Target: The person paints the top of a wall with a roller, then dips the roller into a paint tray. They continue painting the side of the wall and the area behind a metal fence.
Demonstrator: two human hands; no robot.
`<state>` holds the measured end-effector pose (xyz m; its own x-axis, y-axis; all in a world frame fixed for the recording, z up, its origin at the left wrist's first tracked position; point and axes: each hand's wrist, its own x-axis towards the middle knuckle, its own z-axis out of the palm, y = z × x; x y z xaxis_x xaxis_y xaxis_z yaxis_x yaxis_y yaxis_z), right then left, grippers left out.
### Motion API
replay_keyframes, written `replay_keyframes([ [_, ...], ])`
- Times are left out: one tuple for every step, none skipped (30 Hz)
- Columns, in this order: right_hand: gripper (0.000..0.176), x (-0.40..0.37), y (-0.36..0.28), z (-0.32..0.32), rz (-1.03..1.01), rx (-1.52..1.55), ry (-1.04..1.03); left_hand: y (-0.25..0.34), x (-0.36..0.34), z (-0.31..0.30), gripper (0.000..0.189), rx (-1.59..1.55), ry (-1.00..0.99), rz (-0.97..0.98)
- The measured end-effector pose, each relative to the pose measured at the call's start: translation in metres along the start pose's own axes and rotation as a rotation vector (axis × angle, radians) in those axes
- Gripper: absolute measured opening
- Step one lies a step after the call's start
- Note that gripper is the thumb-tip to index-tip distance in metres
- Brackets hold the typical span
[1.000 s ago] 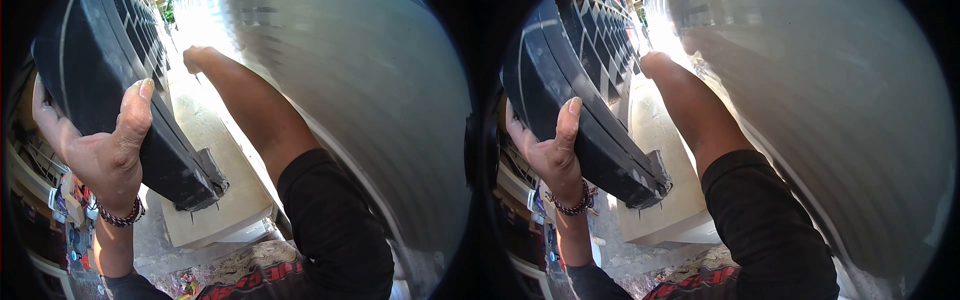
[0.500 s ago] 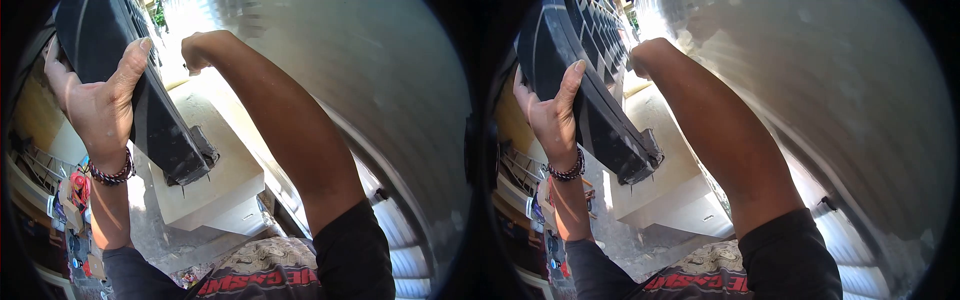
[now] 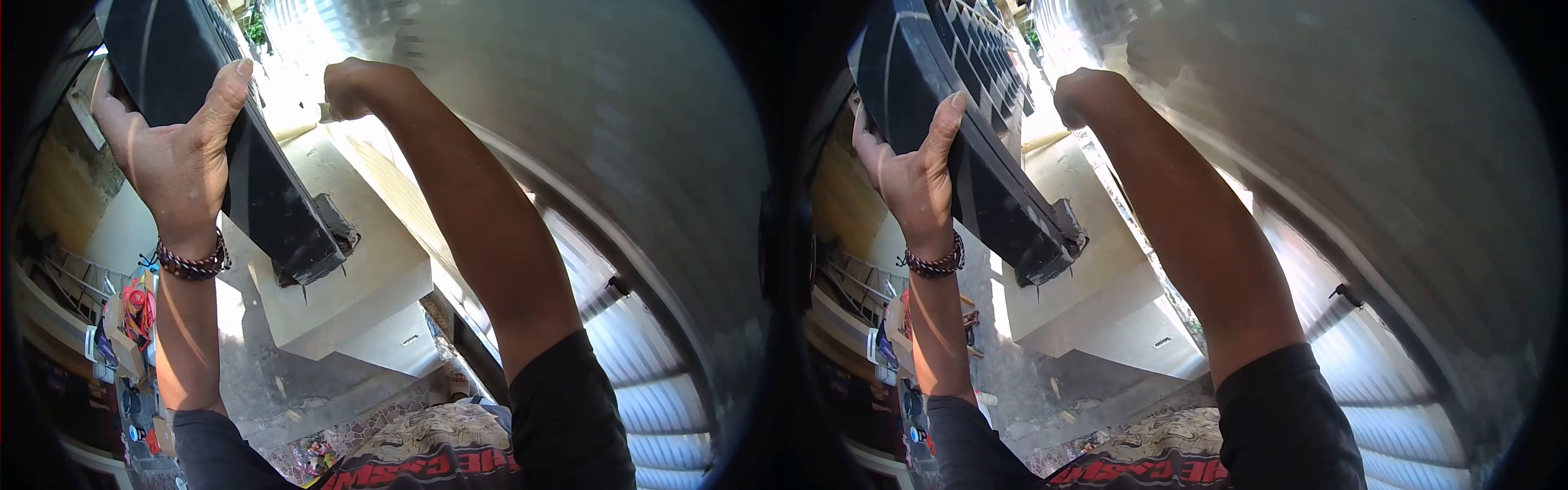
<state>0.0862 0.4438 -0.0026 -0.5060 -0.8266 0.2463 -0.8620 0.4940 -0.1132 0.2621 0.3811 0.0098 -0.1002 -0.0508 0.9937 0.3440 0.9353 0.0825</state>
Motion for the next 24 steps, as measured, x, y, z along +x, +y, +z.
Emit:
replay_keyframes([
  [0.023, -0.010, 0.001, -0.006, 0.022, 0.010, 0.005, 0.000, 0.001, 0.000, 0.074, 0.023, 0.009, 0.013],
  [0.023, -0.013, 0.004, -0.007, 0.015, 0.007, 0.010, 0.000, 0.001, 0.001, 0.074, 0.028, 0.015, 0.017],
  [0.022, -0.014, 0.008, -0.007, -0.019, -0.011, 0.026, 0.000, 0.000, 0.002, 0.073, -0.023, 0.017, 0.026],
  [0.021, -0.013, 0.010, -0.005, -0.054, -0.029, 0.038, 0.001, 0.000, 0.003, 0.073, -0.074, 0.018, 0.032],
  [0.021, -0.011, 0.010, -0.002, -0.062, -0.030, 0.037, 0.002, 0.001, 0.002, 0.073, -0.068, 0.022, 0.031],
  [0.020, -0.010, 0.010, 0.004, -0.017, -0.012, 0.043, 0.001, 0.001, 0.002, 0.073, -0.027, 0.022, 0.036],
  [0.019, -0.008, 0.009, 0.007, 0.028, 0.005, 0.049, 0.001, 0.001, 0.002, 0.074, 0.015, 0.022, 0.042],
  [0.019, -0.017, 0.005, 0.004, 0.019, 0.006, 0.049, 0.001, 0.000, 0.002, 0.074, 0.023, 0.024, 0.042],
  [0.019, -0.030, 0.002, 0.004, 0.021, 0.016, 0.043, 0.002, -0.001, 0.002, 0.074, -0.025, 0.007, 0.026],
  [0.019, -0.046, -0.003, 0.003, 0.022, 0.025, 0.041, 0.001, -0.001, 0.001, 0.073, -0.073, -0.008, 0.012],
  [0.020, -0.064, -0.008, 0.005, 0.016, 0.027, 0.141, -0.001, -0.001, 0.001, 0.073, -0.064, -0.006, 0.019],
  [0.018, -0.080, -0.013, 0.006, 0.008, 0.050, 0.185, -0.003, -0.001, -0.001, 0.073, -0.018, -0.019, 0.046],
  [0.016, -0.088, -0.016, 0.005, -0.001, 0.070, 0.228, -0.005, -0.001, -0.002, 0.073, 0.027, -0.030, 0.072],
  [0.016, -0.082, -0.016, 0.006, -0.008, 0.072, 0.229, -0.005, -0.001, -0.001, 0.073, 0.034, -0.029, 0.074],
  [0.015, -0.075, -0.017, 0.009, -0.008, 0.072, 0.219, -0.004, -0.002, 0.001, 0.071, -0.026, -0.018, 0.054],
  [0.013, -0.071, -0.019, 0.010, -0.009, 0.071, 0.210, -0.004, -0.003, 0.001, 0.070, -0.086, -0.007, 0.034],
  [0.013, -0.071, -0.019, 0.009, -0.014, 0.071, 0.211, -0.004, -0.003, 0.001, 0.070, -0.082, -0.005, 0.036],
  [0.013, -0.072, -0.018, 0.008, -0.009, 0.061, 0.190, -0.004, -0.002, 0.001, 0.069, -0.072, -0.004, 0.048],
  [0.013, -0.076, -0.018, 0.006, -0.002, 0.052, 0.169, -0.006, -0.002, 0.001, 0.069, -0.064, -0.005, 0.061],
  [0.015, -0.092, -0.021, 0.001, -0.011, 0.060, 0.169, -0.006, -0.002, 0.001, 0.069, -0.064, -0.006, 0.064],
  [0.017, -0.107, -0.025, -0.003, -0.005, 0.077, 0.179, -0.007, -0.001, 0.001, 0.068, -0.042, -0.008, 0.088],
  [0.017, -0.117, -0.028, -0.001, -0.013, 0.096, 0.244, -0.008, 0.000, 0.001, 0.067, -0.019, -0.011, 0.112],
  [0.017, -0.121, -0.030, 0.002, -0.020, 0.117, 0.307, -0.007, 0.000, 0.002, 0.067, -0.018, -0.013, 0.112],
  [0.017, -0.114, -0.028, 0.002, -0.018, 0.123, 0.304, -0.005, 0.000, 0.003, 0.067, -0.011, -0.005, 0.107],
])
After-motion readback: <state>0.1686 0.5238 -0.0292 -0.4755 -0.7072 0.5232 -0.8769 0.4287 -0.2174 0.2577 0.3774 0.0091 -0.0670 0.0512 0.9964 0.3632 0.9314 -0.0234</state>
